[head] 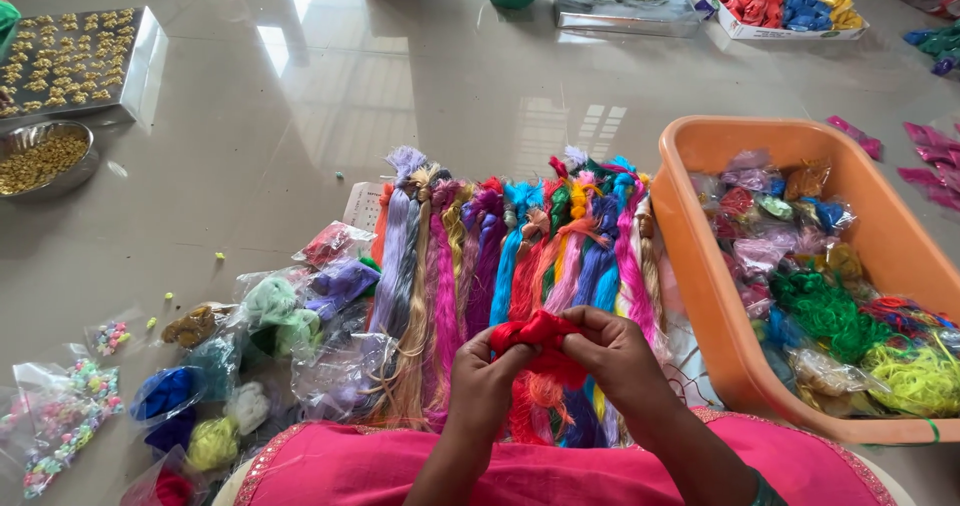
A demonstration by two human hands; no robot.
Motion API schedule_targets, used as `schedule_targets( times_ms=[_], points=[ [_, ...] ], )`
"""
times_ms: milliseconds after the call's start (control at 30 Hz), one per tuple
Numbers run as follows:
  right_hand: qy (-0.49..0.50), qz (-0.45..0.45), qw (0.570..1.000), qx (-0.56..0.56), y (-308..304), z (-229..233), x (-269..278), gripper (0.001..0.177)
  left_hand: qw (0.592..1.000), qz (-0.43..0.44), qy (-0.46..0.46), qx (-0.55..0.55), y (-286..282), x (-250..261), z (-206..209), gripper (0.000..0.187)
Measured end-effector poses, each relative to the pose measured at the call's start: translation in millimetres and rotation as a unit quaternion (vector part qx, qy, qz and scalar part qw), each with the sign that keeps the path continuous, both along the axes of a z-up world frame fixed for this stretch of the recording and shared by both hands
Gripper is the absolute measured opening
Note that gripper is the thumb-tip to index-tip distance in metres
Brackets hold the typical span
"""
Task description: The person sorts and packages colorful bundles of yarn by hand while sitting on a floor.
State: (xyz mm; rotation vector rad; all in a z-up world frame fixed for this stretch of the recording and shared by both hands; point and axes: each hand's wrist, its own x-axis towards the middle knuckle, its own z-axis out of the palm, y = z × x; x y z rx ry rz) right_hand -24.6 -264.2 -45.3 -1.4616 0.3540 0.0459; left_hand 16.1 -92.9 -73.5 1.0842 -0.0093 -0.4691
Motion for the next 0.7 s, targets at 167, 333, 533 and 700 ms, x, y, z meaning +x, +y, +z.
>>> schedule_targets(
  times_ms=[167, 333, 533, 700],
  points=[
    [0.051, 0.048, 0.996, 0.054, -2, 9, 0, 0.028, 0.992, -0.054, 0.107, -0.034, 12, -5, 9, 0.016],
    [0.054, 0.058, 0.977, 0.198, -20, -20, -6, 0.043, 0.977, -0.109, 0.148, -0.109, 16, -4, 4, 0.015],
    [-0.053, 0.124, 0.987, -0.085, -7, 43, -15, 0.058, 0.996, -0.088, 0.001, -0.010, -1, 5, -43, 0.022],
    [0.039, 0.003, 0.996, 0.078, -15, 33, -10, 0.057, 0.997, -0.043, -0.034, -0.047, 1, 11, -37, 0.022]
  ],
)
